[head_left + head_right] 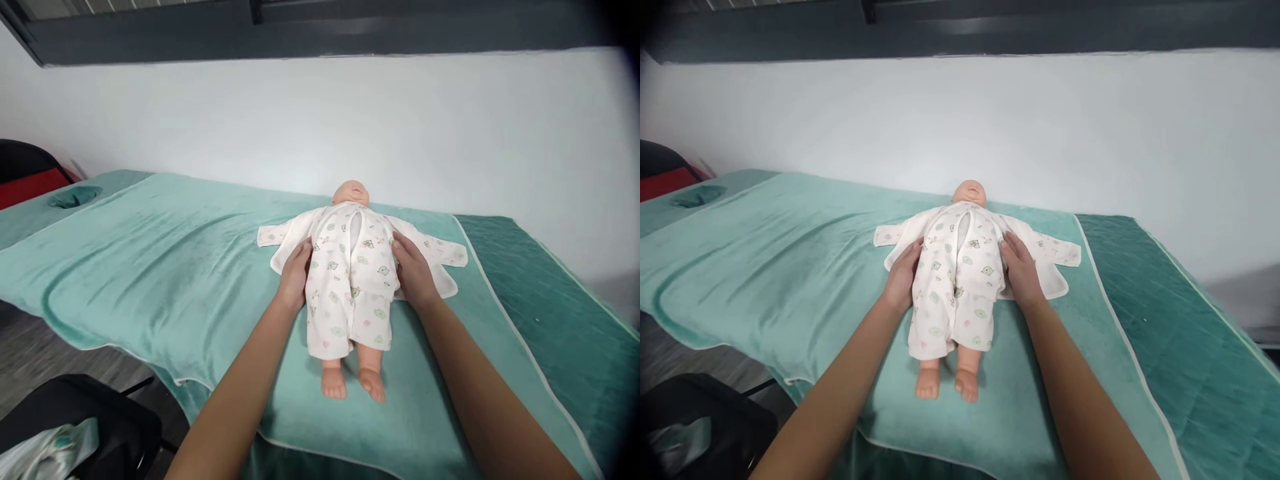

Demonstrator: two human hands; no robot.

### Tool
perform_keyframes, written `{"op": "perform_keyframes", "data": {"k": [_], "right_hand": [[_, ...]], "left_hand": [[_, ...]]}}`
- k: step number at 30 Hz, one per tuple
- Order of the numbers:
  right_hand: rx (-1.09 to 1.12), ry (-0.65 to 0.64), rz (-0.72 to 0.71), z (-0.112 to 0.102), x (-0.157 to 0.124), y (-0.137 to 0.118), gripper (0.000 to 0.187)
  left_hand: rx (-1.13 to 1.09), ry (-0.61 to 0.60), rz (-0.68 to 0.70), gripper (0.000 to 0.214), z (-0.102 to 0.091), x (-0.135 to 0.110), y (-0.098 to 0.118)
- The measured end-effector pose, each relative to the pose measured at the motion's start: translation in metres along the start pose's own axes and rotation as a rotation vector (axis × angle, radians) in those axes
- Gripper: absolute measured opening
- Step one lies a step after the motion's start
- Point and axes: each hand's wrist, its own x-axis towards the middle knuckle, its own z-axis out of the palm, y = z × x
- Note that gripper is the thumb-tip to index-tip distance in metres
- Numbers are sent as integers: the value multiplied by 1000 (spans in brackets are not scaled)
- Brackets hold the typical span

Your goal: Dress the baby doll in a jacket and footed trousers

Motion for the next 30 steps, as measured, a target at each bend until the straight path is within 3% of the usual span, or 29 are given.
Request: {"op": "perform_keyframes", "data": {"k": [3, 7, 11, 15, 19, 24, 30], "right_hand": [[-134, 43, -99, 2, -58, -17, 56], [-392, -117, -300, 14, -145, -41, 51], [-585, -234, -388, 25, -192, -56, 42], [-877, -259, -402, 34, -198, -64, 38], [-1033, -247, -500, 48, -192, -70, 21], [-1001, -310, -519, 55, -186, -77, 19], [-910, -391, -540, 44, -195, -82, 19]], "left_hand": [[186, 37, 100, 35, -11, -28, -1], [359, 16, 182, 27, -20, -54, -4], [444, 22, 203, 17, -26, -82, -6], [547, -88, 223, 9, -38, -122, -5], [680, -227, 293, 24, -46, -149, -5], [750, -223, 351, 24, -44, -153, -7], [677, -196, 444, 16, -44, -167, 3]]}}
